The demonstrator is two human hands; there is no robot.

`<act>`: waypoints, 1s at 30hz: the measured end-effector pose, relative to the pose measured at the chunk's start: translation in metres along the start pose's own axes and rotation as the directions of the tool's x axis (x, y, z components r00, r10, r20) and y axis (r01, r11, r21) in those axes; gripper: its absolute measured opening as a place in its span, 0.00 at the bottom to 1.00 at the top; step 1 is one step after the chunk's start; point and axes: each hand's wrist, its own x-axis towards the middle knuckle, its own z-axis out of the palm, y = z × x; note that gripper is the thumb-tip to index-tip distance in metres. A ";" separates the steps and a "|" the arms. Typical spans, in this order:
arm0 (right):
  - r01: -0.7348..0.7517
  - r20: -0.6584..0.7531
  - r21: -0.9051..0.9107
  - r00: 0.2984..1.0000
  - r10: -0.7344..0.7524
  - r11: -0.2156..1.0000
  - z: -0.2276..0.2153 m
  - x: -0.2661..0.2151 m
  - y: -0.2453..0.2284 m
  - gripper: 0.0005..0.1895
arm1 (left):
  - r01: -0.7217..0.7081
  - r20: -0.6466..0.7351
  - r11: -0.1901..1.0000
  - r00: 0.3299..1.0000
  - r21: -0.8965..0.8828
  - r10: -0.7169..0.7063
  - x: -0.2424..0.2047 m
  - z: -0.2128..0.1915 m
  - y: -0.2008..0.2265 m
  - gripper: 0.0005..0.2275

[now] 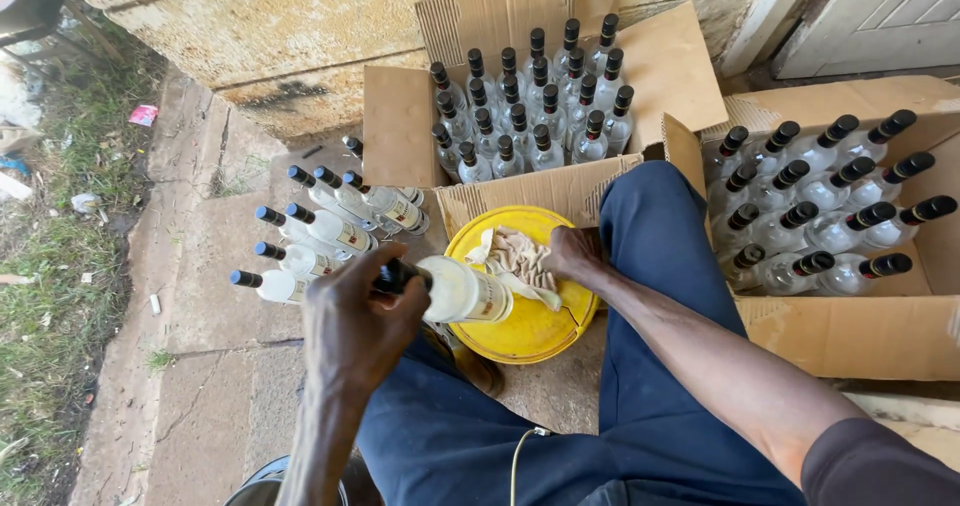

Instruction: Cleaning the exterior of glass bottles with a cloth and packing them into cardboard boxes

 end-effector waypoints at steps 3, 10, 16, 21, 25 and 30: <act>-0.020 -0.002 0.220 1.000 0.021 0.975 -0.026 -0.020 -0.004 0.22 | -0.011 0.033 1.000 0.999 -0.020 0.012 -0.003 0.017 0.010 0.15; 0.087 -0.068 0.891 0.996 -0.059 0.446 -0.076 -0.090 -0.002 0.22 | -0.170 0.082 0.984 0.983 0.051 0.166 0.007 0.054 0.005 0.15; 0.080 -0.081 0.973 0.997 -0.007 0.218 -0.141 -0.182 -0.042 0.18 | -0.187 -0.088 0.981 0.979 -0.058 0.182 0.001 0.080 0.003 0.17; 0.380 -0.287 0.849 0.915 -0.283 0.367 -0.220 -0.245 -0.084 0.13 | -0.070 -0.111 0.949 0.993 -0.306 0.037 -0.025 0.125 -0.030 0.23; 0.752 -0.264 0.295 0.656 -0.706 0.589 -0.248 -0.301 -0.124 0.12 | 0.183 -0.020 0.928 0.979 -0.325 -0.201 -0.042 0.150 -0.054 0.39; 0.868 -0.240 -0.029 0.475 -0.847 0.495 -0.156 -0.258 -0.161 0.37 | 0.222 -0.020 0.918 0.970 -0.329 -0.242 -0.053 0.147 -0.062 0.39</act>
